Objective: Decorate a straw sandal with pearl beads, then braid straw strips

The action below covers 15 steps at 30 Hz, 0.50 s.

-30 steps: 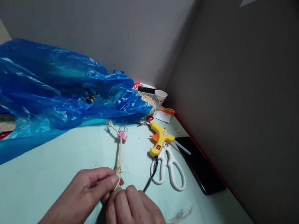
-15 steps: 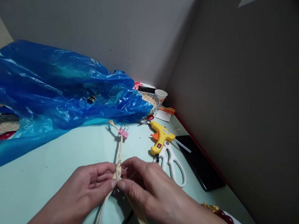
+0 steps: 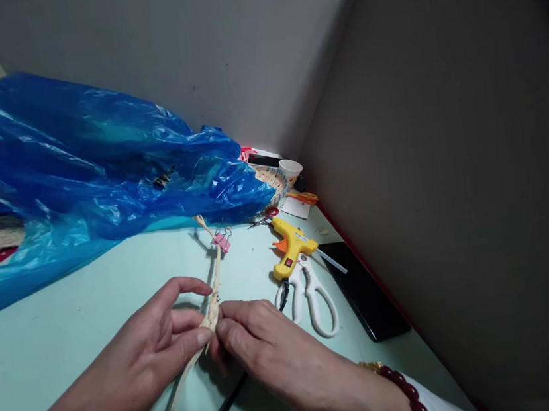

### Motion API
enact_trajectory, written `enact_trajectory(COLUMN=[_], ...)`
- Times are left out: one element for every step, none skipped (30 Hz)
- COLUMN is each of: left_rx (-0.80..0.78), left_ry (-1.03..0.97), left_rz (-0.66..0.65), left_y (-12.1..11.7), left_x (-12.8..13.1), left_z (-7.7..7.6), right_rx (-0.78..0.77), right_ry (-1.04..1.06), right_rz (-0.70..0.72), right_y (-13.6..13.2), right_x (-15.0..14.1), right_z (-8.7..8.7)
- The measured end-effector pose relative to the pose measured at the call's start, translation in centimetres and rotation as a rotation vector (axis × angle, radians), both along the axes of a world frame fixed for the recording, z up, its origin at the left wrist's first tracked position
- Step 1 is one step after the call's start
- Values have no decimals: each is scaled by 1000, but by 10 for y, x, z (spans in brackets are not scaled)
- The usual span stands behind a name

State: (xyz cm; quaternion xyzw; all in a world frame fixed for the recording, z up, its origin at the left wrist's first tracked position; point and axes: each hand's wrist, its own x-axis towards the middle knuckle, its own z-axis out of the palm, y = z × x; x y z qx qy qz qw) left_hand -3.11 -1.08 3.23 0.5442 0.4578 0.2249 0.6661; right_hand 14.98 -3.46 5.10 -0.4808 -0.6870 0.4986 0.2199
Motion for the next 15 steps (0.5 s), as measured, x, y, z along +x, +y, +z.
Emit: enact_trajectory(left_rx=[26, 53, 76, 94, 110, 134, 172, 225, 287, 353, 413, 466, 516, 560, 602], left_ry=[22, 46, 66, 85, 105, 134, 176, 230, 288, 345, 395, 441, 482, 522, 558], left_rz=[8, 7, -7, -17, -17, -5, 16, 40, 61, 69, 63, 60, 59, 56, 47], left_y=[0, 0, -1, -2, -4, -6, -8, -11, -13, -15, -17, -17, -17, -17, -16], left_x=[-1, -3, -4, -5, -6, -6, -6, -6, -6, -6, -7, -9, -11, -13, -16], left_z=[-2, -4, -6, -8, -10, -11, -11, -10, -9, -9, -9, -10, -11, -14, -16], right_rx=[9, 12, 9, -2, -24, -58, -92, -123, -141, -146, -139, -126, -113, -100, -85], right_ry=[18, 43, 79, 124, 174, 224, 271, 311, 342, 358, 360, 352, 338, 324, 309], right_rz=[-17, -35, -56, -75, -96, -118, -135, -150, -164, -178, -191, -203, -213, -224, -230], right_y=[0, 1, 1, 0, 0, -1, -1, -2, -2, -3, -3, -4, -4, -5, -5], right_x=[0, -1, -1, -1, -2, -3, -4, -6, -7, -8, -9, -10, -11, -11, -11], right_z=[-1, -2, -4, -7, -10, -13, -16, -19, -22, -24, -25, -26, -27, -27, -27])
